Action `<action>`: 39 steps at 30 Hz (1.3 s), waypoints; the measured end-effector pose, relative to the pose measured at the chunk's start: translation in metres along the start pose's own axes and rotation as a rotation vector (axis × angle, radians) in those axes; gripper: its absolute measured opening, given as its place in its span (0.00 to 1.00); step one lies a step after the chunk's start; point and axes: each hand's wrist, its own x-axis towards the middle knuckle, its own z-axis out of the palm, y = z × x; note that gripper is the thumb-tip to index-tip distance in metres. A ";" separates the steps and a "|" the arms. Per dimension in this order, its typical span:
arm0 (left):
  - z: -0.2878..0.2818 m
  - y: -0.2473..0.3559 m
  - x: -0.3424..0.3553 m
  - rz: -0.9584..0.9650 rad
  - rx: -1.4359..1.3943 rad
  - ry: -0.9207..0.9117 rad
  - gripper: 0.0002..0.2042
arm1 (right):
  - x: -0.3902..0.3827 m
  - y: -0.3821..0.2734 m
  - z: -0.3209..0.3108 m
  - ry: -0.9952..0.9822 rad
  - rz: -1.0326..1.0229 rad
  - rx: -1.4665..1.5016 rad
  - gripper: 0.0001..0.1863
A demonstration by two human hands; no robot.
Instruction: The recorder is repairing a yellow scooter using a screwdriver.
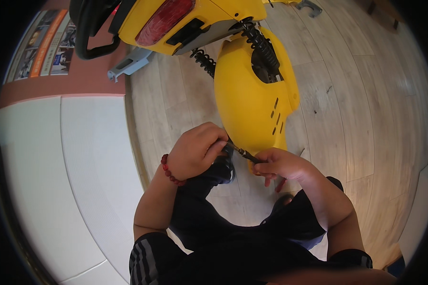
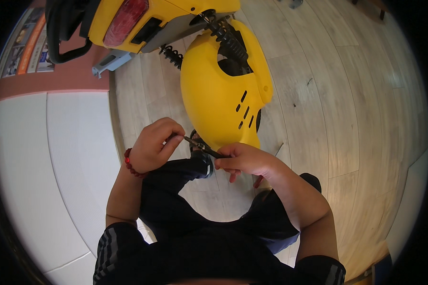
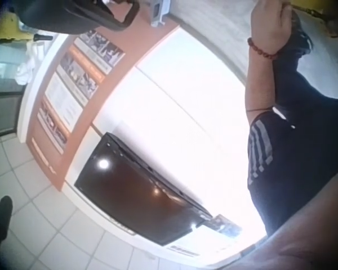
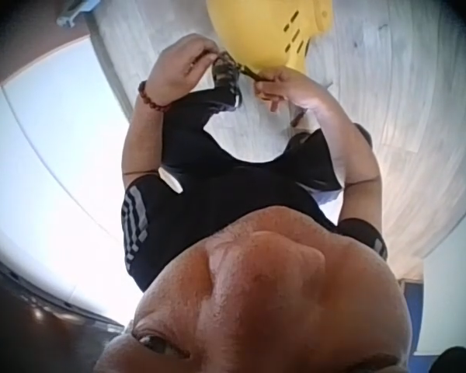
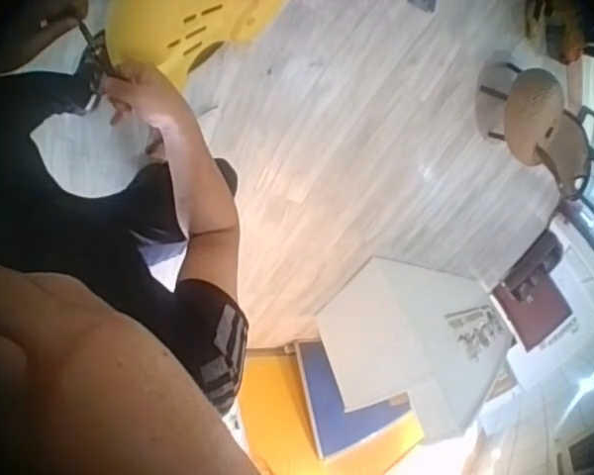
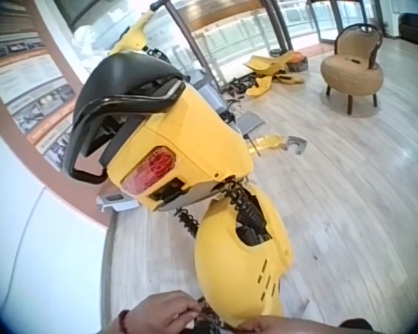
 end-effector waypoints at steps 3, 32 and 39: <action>0.000 0.000 -0.002 -0.007 0.013 -0.021 0.03 | 0.000 0.001 0.000 0.015 0.022 -0.054 0.13; -0.018 -0.038 -0.042 -0.473 0.068 0.337 0.11 | 0.036 0.021 0.032 -0.201 -0.122 -0.645 0.17; -0.029 -0.026 -0.089 -0.599 0.006 0.600 0.12 | 0.067 0.007 0.076 -0.386 -0.147 -0.624 0.17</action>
